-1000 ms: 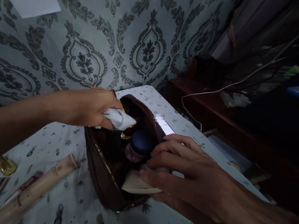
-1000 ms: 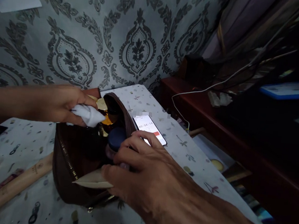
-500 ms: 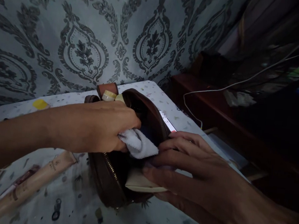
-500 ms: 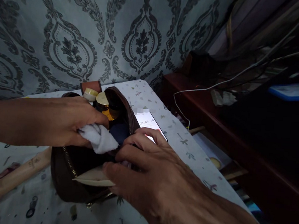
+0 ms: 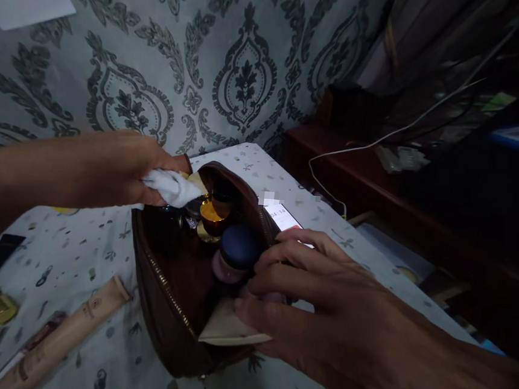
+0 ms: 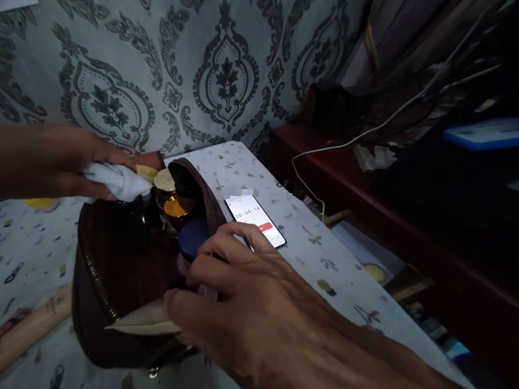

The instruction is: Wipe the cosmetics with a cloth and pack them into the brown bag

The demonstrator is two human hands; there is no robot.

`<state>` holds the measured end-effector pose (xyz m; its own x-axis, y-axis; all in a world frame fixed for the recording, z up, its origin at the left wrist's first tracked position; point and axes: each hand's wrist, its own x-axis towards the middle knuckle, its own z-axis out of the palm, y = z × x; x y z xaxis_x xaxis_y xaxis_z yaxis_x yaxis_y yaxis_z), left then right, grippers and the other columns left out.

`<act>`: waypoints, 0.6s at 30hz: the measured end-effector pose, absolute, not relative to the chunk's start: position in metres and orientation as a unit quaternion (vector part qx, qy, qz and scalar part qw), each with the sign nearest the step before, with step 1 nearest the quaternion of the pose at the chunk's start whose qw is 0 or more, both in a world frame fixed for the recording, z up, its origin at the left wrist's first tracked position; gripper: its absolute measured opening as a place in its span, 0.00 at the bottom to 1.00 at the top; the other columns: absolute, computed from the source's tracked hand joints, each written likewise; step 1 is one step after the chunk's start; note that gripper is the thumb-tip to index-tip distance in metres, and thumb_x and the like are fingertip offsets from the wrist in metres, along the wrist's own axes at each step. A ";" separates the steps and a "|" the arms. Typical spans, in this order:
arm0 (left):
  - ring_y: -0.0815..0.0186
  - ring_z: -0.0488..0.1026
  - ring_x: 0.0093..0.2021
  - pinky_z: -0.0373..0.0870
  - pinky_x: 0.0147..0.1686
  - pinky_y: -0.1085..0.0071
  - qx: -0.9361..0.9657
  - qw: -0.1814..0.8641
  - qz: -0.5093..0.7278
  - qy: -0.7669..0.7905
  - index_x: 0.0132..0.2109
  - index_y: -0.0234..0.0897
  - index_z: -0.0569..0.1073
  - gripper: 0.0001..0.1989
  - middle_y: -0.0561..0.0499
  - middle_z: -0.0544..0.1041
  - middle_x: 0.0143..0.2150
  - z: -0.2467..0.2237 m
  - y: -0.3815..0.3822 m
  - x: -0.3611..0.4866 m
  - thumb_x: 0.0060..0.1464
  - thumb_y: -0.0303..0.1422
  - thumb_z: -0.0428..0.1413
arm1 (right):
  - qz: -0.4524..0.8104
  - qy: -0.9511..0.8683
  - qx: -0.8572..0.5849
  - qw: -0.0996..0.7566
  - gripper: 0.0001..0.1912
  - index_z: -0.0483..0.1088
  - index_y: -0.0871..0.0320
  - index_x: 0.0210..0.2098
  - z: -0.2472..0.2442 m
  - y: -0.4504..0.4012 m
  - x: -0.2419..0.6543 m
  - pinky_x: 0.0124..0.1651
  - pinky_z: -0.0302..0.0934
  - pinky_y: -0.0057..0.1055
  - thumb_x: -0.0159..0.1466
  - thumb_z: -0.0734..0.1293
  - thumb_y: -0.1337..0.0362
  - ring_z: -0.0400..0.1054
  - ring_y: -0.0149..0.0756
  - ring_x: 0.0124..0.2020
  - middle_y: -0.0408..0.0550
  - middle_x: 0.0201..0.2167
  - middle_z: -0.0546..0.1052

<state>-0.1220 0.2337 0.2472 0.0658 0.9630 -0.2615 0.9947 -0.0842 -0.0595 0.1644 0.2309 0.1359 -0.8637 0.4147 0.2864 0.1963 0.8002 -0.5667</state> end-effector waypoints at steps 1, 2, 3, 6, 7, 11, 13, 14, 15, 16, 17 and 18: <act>0.72 0.67 0.26 0.52 0.31 0.76 0.726 0.058 -0.145 0.669 0.48 0.37 0.77 0.15 0.59 0.74 0.25 0.247 0.233 -0.119 0.51 0.26 0.59 | 0.266 -0.927 -0.166 0.204 0.12 0.77 0.41 0.48 0.133 0.232 0.164 0.61 0.60 0.38 0.67 0.66 0.54 0.68 0.40 0.55 0.42 0.42 0.78; 0.72 0.67 0.26 0.52 0.31 0.76 0.726 0.044 -0.171 0.665 0.49 0.38 0.76 0.15 0.58 0.73 0.26 0.247 0.233 -0.116 0.53 0.26 0.57 | 0.262 -0.927 -0.168 0.208 0.12 0.77 0.41 0.48 0.130 0.233 0.163 0.61 0.60 0.38 0.67 0.66 0.54 0.68 0.40 0.55 0.41 0.42 0.78; 0.71 0.66 0.26 0.51 0.30 0.75 0.725 0.027 -0.190 0.662 0.51 0.39 0.76 0.16 0.58 0.73 0.26 0.247 0.233 -0.114 0.55 0.26 0.55 | 0.259 -0.927 -0.170 0.213 0.12 0.77 0.40 0.47 0.127 0.233 0.163 0.61 0.60 0.37 0.67 0.66 0.53 0.68 0.40 0.56 0.41 0.41 0.78; 0.68 0.66 0.28 0.50 0.29 0.74 0.712 -0.012 -0.227 0.664 0.54 0.42 0.73 0.18 0.54 0.72 0.28 0.244 0.235 -0.108 0.56 0.29 0.54 | 0.244 -0.924 -0.178 0.233 0.12 0.77 0.40 0.48 0.118 0.232 0.163 0.60 0.62 0.37 0.67 0.66 0.52 0.68 0.40 0.56 0.41 0.41 0.78; 0.66 0.66 0.28 0.50 0.28 0.74 0.708 -0.014 -0.239 0.665 0.54 0.41 0.73 0.18 0.53 0.71 0.29 0.243 0.237 -0.106 0.56 0.30 0.55 | 0.238 -0.924 -0.180 0.241 0.12 0.76 0.41 0.48 0.114 0.230 0.163 0.60 0.62 0.37 0.67 0.66 0.52 0.68 0.40 0.56 0.41 0.41 0.78; 0.64 0.65 0.27 0.51 0.27 0.71 0.710 -0.016 -0.245 0.660 0.45 0.37 0.75 0.11 0.50 0.71 0.30 0.239 0.240 -0.099 0.57 0.32 0.53 | 0.209 -0.919 -0.186 0.276 0.12 0.76 0.40 0.48 0.102 0.225 0.162 0.56 0.66 0.35 0.67 0.66 0.53 0.70 0.40 0.54 0.42 0.41 0.78; 0.63 0.66 0.29 0.52 0.28 0.71 0.721 -0.011 -0.234 0.652 0.43 0.36 0.75 0.10 0.50 0.72 0.30 0.239 0.240 -0.098 0.57 0.32 0.53 | 0.194 -0.919 -0.189 0.287 0.12 0.76 0.40 0.48 0.101 0.224 0.162 0.55 0.68 0.35 0.67 0.65 0.53 0.70 0.40 0.53 0.42 0.41 0.78; 0.63 0.67 0.30 0.53 0.28 0.71 0.726 -0.003 -0.228 0.649 0.44 0.36 0.76 0.10 0.50 0.72 0.30 0.240 0.240 -0.099 0.56 0.32 0.53 | 0.187 -0.920 -0.188 0.289 0.12 0.76 0.39 0.48 0.101 0.225 0.162 0.54 0.68 0.35 0.67 0.65 0.53 0.70 0.40 0.53 0.42 0.41 0.78; 0.64 0.67 0.30 0.53 0.29 0.72 0.729 0.006 -0.220 0.648 0.45 0.36 0.76 0.11 0.51 0.72 0.30 0.241 0.240 -0.102 0.56 0.31 0.53 | 0.181 -0.922 -0.185 0.287 0.12 0.76 0.39 0.48 0.102 0.226 0.162 0.54 0.68 0.35 0.67 0.65 0.53 0.70 0.40 0.53 0.42 0.41 0.79; 0.64 0.68 0.31 0.54 0.29 0.73 0.733 0.016 -0.209 0.647 0.47 0.37 0.76 0.13 0.52 0.73 0.30 0.242 0.240 -0.105 0.56 0.31 0.54 | 0.176 -0.925 -0.181 0.283 0.12 0.76 0.39 0.48 0.104 0.227 0.163 0.53 0.69 0.36 0.67 0.64 0.53 0.70 0.41 0.53 0.43 0.41 0.79; 0.65 0.68 0.30 0.55 0.30 0.73 0.736 0.027 -0.192 0.648 0.48 0.37 0.76 0.14 0.53 0.73 0.30 0.243 0.239 -0.109 0.55 0.31 0.54 | 0.172 -0.927 -0.178 0.280 0.12 0.76 0.39 0.48 0.105 0.228 0.163 0.53 0.69 0.36 0.68 0.64 0.52 0.70 0.41 0.53 0.43 0.41 0.79; 0.67 0.67 0.29 0.56 0.30 0.74 0.740 0.041 -0.171 0.649 0.49 0.38 0.76 0.15 0.53 0.74 0.30 0.244 0.239 -0.113 0.54 0.31 0.55 | 0.168 -0.929 -0.176 0.279 0.12 0.76 0.39 0.48 0.106 0.228 0.163 0.52 0.69 0.36 0.68 0.64 0.52 0.70 0.41 0.53 0.43 0.40 0.79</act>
<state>-0.1128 0.2393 0.2442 0.0985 0.9468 -0.3065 0.9748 -0.1537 -0.1617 0.1627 0.2282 0.1055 -0.7819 0.4214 0.4594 0.2338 0.8814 -0.4105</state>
